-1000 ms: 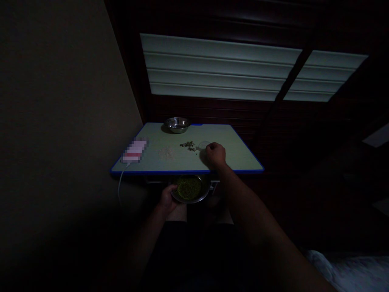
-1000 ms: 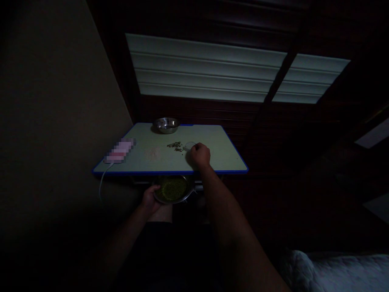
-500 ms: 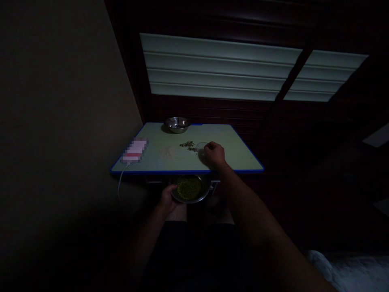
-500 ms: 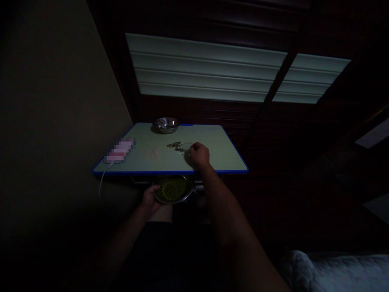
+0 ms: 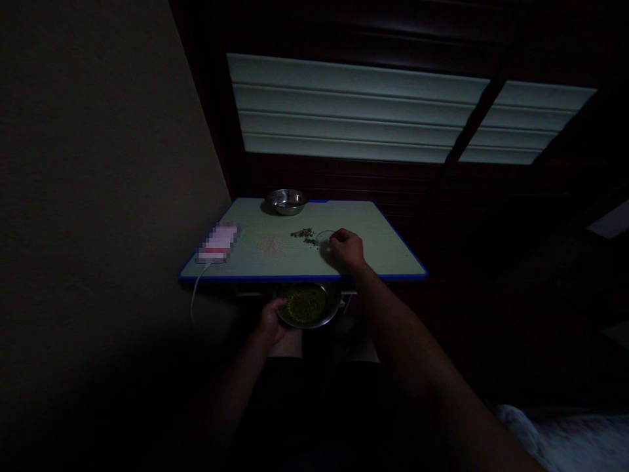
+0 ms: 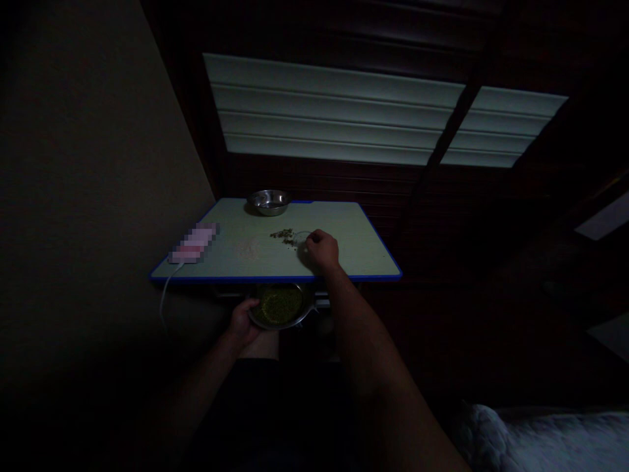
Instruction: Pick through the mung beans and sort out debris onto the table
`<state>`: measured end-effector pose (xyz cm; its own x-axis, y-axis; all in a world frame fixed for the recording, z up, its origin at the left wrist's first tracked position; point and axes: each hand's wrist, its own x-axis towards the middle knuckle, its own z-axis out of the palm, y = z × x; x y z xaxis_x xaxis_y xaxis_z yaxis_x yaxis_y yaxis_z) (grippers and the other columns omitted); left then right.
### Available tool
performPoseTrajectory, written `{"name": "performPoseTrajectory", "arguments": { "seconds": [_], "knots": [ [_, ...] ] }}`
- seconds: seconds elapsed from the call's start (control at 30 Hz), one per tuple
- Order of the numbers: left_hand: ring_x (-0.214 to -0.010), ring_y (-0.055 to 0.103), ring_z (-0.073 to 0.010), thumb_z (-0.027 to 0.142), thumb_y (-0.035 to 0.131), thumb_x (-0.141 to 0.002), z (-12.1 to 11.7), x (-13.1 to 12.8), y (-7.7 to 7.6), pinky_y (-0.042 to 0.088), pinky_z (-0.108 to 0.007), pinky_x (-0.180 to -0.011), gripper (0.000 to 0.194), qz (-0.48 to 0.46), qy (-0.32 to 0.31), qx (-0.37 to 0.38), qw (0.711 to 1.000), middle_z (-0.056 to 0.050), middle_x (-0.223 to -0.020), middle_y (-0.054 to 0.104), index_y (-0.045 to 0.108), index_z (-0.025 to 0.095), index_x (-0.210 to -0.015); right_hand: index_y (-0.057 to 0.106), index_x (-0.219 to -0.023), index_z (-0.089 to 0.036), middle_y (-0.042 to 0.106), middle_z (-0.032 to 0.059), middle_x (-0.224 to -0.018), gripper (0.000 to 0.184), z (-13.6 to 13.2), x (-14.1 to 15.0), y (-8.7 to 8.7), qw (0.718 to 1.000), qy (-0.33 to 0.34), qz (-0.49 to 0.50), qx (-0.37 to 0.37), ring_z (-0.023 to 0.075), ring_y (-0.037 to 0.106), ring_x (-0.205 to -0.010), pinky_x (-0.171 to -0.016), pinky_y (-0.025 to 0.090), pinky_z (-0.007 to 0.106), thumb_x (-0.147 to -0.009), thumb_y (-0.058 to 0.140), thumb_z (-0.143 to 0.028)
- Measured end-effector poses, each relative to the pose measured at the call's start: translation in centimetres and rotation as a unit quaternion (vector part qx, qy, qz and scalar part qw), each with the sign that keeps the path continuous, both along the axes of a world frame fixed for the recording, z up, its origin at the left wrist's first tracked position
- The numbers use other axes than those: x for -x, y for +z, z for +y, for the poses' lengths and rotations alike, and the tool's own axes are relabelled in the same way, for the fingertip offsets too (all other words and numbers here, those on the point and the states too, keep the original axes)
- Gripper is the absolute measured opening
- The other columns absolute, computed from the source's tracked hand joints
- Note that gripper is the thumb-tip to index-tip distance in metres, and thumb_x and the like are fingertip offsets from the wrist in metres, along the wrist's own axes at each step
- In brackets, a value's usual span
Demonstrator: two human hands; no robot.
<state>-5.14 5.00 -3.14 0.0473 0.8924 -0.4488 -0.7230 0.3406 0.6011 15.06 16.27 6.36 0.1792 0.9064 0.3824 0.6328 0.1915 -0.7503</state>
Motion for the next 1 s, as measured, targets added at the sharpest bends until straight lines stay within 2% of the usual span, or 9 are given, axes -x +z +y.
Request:
{"name": "performPoseTrajectory", "arguments": {
  "seconds": [0.27, 0.5, 0.63, 0.8, 0.93, 1.0],
  "knots": [
    [-0.082, 0.072, -0.0277, 0.014, 0.056, -0.067, 0.06, 0.09, -0.18, 0.057, -0.044, -0.081, 0.041, -0.014, 0.000, 0.003, 1.000, -0.011, -0.086, 0.077, 0.069, 0.010, -0.107, 0.071, -0.082, -0.020, 0.072, 0.0008, -0.082, 0.019, 0.23, 0.08, -0.23, 1.000, 0.018, -0.007, 0.011, 0.0145, 0.062, -0.077, -0.073, 0.045, 0.025, -0.077, 0.054, -0.029],
    [-0.081, 0.072, -0.0270, 0.015, 0.056, -0.069, -0.08, 0.06, 0.13, 0.057, -0.043, -0.080, 0.035, -0.004, -0.009, 0.006, 1.000, -0.012, -0.085, 0.077, 0.070, 0.010, -0.101, 0.069, -0.079, -0.019, 0.070, 0.0007, -0.077, 0.020, 0.31, -0.01, -0.40, 1.000, 0.011, 0.000, -0.007, 0.0142, 0.061, -0.074, -0.071, 0.044, 0.025, -0.076, 0.053, -0.029],
    [-0.083, 0.072, -0.0289, 0.016, 0.056, -0.068, -0.08, 0.09, 0.07, 0.056, -0.047, -0.083, 0.040, 0.003, -0.011, 0.002, 1.000, -0.012, -0.086, 0.077, 0.070, 0.010, -0.106, 0.069, -0.079, -0.019, 0.070, 0.0011, -0.078, 0.019, 0.20, 0.02, -0.34, 1.000, 0.019, -0.004, -0.011, 0.0138, 0.061, -0.074, -0.071, 0.044, 0.025, -0.077, 0.053, -0.029],
    [-0.085, 0.072, -0.0297, 0.016, 0.057, -0.068, 0.05, 0.09, -0.22, 0.055, -0.049, -0.085, 0.042, -0.009, -0.011, 0.000, 1.000, -0.011, -0.087, 0.077, 0.070, 0.011, -0.107, 0.069, -0.078, -0.019, 0.070, 0.0004, -0.077, 0.018, 0.03, 0.11, 0.06, 1.000, -0.003, -0.018, 0.002, 0.0142, 0.060, -0.074, -0.072, 0.044, 0.025, -0.076, 0.053, -0.028],
    [-0.090, 0.072, -0.0309, 0.015, 0.056, -0.066, 0.04, -0.11, 0.05, 0.053, -0.049, -0.091, 0.038, -0.028, -0.011, -0.005, 1.000, -0.012, -0.084, 0.077, 0.072, 0.010, -0.101, 0.069, -0.077, -0.018, 0.070, 0.0010, -0.076, 0.018, 0.09, 0.11, 0.11, 1.000, -0.008, 0.007, 0.004, 0.0152, 0.060, -0.073, -0.071, 0.044, 0.026, -0.074, 0.053, -0.026],
    [-0.095, 0.071, -0.0321, 0.015, 0.056, -0.066, 0.05, -0.19, 0.21, 0.051, -0.051, -0.092, 0.038, -0.030, -0.030, -0.002, 0.999, -0.012, -0.086, 0.077, 0.071, 0.010, -0.100, 0.069, -0.076, -0.017, 0.070, 0.0018, -0.075, 0.017, 0.16, 0.08, 0.03, 1.000, -0.017, 0.020, 0.000, 0.0159, 0.060, -0.072, -0.070, 0.045, 0.027, -0.073, 0.054, -0.026]
  ]
}}
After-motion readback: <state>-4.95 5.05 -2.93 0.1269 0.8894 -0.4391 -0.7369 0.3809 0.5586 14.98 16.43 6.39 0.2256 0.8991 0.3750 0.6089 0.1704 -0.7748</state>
